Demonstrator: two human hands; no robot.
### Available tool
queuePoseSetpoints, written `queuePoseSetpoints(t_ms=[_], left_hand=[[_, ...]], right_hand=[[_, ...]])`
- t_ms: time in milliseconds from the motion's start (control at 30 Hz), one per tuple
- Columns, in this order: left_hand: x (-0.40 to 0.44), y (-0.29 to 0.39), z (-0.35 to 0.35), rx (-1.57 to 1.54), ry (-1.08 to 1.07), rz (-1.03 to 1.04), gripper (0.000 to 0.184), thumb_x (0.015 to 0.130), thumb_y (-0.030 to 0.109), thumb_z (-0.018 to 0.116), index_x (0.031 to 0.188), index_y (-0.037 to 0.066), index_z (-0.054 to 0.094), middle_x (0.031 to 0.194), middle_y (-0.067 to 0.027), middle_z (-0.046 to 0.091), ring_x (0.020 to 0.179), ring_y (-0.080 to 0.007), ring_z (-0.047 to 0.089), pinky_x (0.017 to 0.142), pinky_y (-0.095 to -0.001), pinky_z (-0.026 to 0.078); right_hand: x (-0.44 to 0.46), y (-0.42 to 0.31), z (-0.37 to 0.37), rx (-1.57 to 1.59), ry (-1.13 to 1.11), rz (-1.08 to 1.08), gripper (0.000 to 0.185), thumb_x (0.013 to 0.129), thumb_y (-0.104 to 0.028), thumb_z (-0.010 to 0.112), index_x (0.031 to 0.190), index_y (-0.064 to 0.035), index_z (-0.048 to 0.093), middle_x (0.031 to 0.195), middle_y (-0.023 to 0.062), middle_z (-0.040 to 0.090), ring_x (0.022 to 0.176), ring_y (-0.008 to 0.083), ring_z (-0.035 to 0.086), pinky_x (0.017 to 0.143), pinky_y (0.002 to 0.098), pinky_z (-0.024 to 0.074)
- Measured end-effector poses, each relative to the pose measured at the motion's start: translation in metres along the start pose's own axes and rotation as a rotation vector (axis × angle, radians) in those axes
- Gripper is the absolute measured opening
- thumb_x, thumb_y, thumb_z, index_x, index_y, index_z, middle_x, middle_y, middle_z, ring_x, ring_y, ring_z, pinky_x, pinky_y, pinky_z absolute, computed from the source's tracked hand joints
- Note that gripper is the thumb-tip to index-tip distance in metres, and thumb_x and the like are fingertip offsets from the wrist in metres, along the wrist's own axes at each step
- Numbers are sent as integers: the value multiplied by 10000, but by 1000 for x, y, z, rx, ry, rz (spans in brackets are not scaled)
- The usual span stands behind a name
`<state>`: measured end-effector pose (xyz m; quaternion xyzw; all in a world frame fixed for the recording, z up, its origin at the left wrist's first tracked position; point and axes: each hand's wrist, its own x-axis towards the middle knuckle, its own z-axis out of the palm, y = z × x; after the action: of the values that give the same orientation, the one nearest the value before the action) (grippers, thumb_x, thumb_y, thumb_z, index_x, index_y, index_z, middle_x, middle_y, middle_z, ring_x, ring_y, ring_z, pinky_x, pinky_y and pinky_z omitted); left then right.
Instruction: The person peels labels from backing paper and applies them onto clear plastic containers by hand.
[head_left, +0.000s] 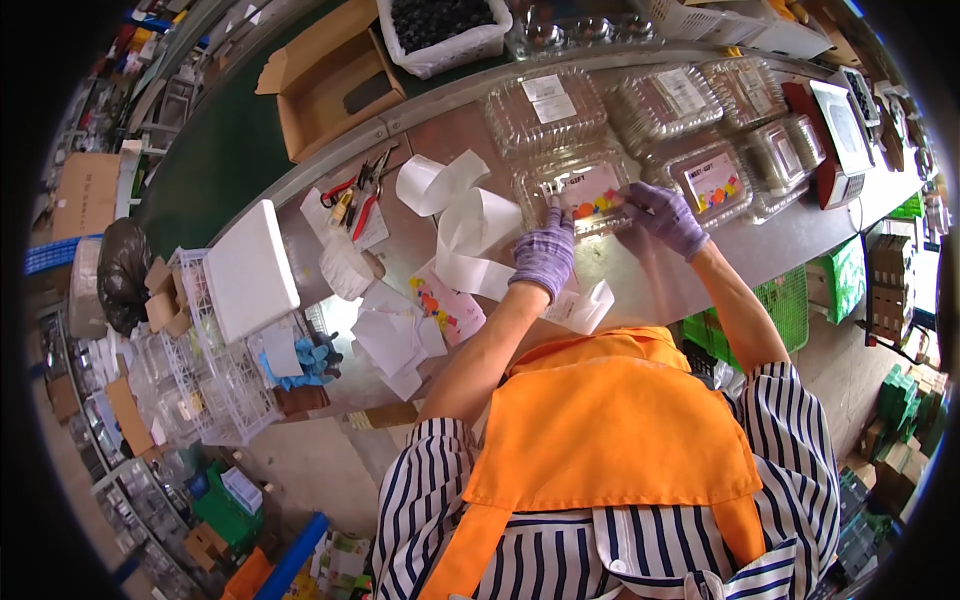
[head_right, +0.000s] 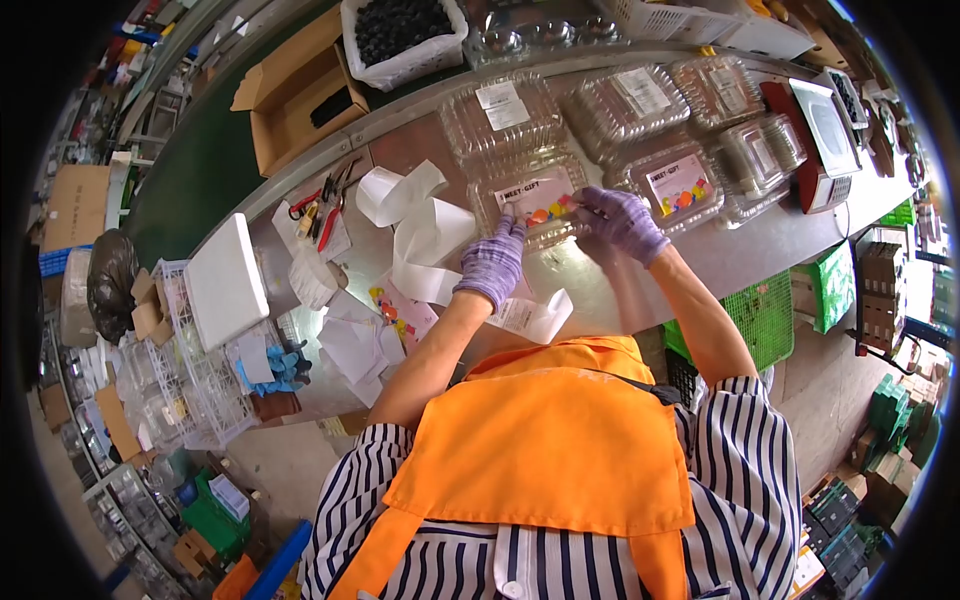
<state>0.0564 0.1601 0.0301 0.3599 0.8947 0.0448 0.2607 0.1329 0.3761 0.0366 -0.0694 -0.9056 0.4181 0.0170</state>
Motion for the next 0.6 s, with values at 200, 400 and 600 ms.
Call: queuePoseSetpoints(t_ms=[200,400,600], left_hand=[[7,-8,3,-30,-10,27,533,832,75,460,1354,163,399,1484,-198,180,943,-333,635,773,-459,519],[-25,-38,-7,-328,237,59,324,793,65,474,1088,106,599,1256,-220,500,929,-327,619,787,-416,502],[-176,-190,9,-1226,653,-434,487,736,-128,367,1118,61,600,1085,-43,632,878,-94,578,741,-229,465]], right_hand=[[3,-22,-1,32,237,-74,423,823,-25,561,1238,-86,508,1089,135,627,939,208,630,808,316,509],[17,13,46,194,138,235,317,868,-14,540,1184,-34,528,1026,78,655,910,149,621,771,267,492],[-9,-13,16,-3,192,59,171,854,-99,591,1018,-69,628,876,123,675,740,214,650,677,313,497]])
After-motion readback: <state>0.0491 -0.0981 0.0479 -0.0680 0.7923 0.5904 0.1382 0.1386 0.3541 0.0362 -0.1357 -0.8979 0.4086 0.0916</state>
